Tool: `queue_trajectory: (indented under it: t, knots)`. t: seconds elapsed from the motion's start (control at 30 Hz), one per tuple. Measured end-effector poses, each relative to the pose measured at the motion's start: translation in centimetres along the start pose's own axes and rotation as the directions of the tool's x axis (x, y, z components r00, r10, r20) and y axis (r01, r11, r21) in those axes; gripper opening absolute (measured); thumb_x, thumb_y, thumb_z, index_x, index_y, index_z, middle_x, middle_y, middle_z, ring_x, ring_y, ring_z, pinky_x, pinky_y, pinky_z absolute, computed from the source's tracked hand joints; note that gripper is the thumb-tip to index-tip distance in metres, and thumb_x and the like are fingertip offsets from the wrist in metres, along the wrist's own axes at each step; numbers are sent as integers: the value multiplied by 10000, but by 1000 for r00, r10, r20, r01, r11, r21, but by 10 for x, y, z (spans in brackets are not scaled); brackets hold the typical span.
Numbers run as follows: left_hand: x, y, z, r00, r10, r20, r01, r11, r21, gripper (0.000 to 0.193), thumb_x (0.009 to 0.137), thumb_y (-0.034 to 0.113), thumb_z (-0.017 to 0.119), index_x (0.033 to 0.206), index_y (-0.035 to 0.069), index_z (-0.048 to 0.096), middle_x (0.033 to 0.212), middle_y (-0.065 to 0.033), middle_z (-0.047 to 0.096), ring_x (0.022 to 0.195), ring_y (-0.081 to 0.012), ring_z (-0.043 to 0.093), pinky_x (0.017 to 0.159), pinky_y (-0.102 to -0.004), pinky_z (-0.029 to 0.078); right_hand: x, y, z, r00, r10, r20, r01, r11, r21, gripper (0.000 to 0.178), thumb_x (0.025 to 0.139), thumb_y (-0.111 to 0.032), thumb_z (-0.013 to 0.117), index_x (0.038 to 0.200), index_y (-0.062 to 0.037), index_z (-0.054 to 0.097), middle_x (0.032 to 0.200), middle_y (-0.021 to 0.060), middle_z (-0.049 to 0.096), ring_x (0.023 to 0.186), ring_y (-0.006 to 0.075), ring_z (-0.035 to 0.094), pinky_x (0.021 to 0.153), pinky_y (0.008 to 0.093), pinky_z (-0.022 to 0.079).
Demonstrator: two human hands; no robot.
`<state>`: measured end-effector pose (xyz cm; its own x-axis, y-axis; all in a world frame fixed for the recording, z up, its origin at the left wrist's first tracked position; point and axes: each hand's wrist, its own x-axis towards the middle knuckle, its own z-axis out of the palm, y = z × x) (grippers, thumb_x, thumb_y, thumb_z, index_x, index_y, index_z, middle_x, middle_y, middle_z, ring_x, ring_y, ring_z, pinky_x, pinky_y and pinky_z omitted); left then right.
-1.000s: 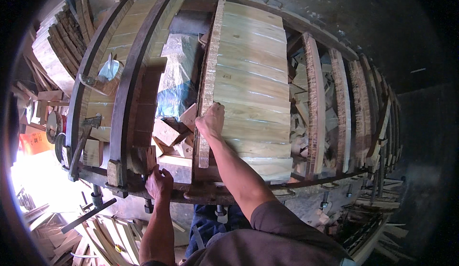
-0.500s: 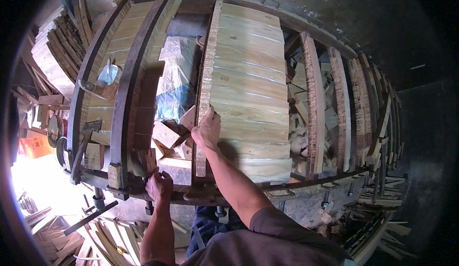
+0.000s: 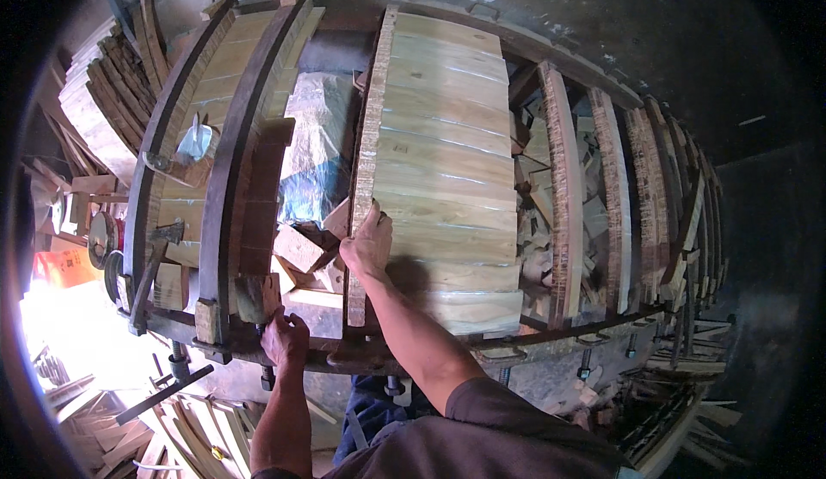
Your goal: The person repeatedly applies a liquid from a small container onto a stack of wooden planks using a brush. They dip the brush into the container and spread the liquid across the surface of the planks, then place the brush down and handle the planks.
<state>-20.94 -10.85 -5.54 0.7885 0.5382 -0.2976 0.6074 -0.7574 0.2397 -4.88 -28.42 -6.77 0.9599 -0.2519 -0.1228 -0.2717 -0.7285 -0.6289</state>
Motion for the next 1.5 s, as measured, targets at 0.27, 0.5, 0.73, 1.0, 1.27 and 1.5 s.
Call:
queue_trajectory:
  t: [0.27, 0.5, 0.73, 1.0, 1.27, 1.5]
  knots:
    - [0, -10, -24, 975, -102, 197, 119, 990, -79, 321, 789, 314, 549, 909, 89, 744, 957, -194, 708, 909, -401, 679, 794, -501, 534, -47, 1, -39, 995, -62, 83, 64, 998, -22, 889, 778, -296, 767, 1428, 78, 288, 1356, 294, 421, 1279, 418, 416, 1091, 473, 341]
    - [-11, -23, -31, 983, -23, 184, 58, 981, -187, 363, 799, 251, 515, 1079, 107, 694, 1058, -198, 690, 990, -381, 664, 890, -466, 520, -171, 94, -123, 959, -215, 184, 216, 976, 15, 681, 737, -47, 705, 1373, -27, 463, 1147, 183, 562, 1079, 346, 548, 945, 440, 453]
    - [-21, -6, -53, 979, 42, 198, 10, 966, -258, 383, 824, 315, 586, 1169, 177, 681, 1066, -159, 697, 989, -334, 672, 866, -445, 534, -268, 152, -204, 972, -13, 235, -3, 998, 67, 416, 758, -6, 676, 1170, -10, 624, 925, 90, 618, 808, 183, 597, 754, 321, 498]
    - [-41, -68, -1, 830, 504, -238, -556, 785, -273, 275, 834, 156, 561, 1079, 73, 653, 1021, -165, 676, 1049, -356, 613, 865, -456, 492, -360, 186, -242, 976, -102, 191, 102, 995, 10, 387, 753, -28, 682, 1137, -46, 640, 900, 110, 648, 764, 225, 644, 701, 345, 522]
    - [-189, -144, 34, 817, 558, -146, -577, 788, -218, 566, 849, 76, 501, 1398, -37, 420, 1468, -243, 390, 1391, -426, 294, 1179, -479, 207, -444, 321, -254, 993, -34, 117, 17, 990, 143, 302, 801, -86, 670, 1099, -45, 645, 860, 97, 639, 755, 199, 622, 726, 316, 513]
    - [-292, -181, 146, 824, 434, 363, -375, 899, -225, 533, 852, 123, 567, 1344, -46, 453, 1347, -260, 445, 1257, -384, 399, 1092, -448, 287, -500, 324, -361, 987, -29, -158, 28, 1000, -6, 236, 840, -50, 571, 1051, -61, 675, 988, 170, 652, 903, 360, 636, 812, 428, 524]
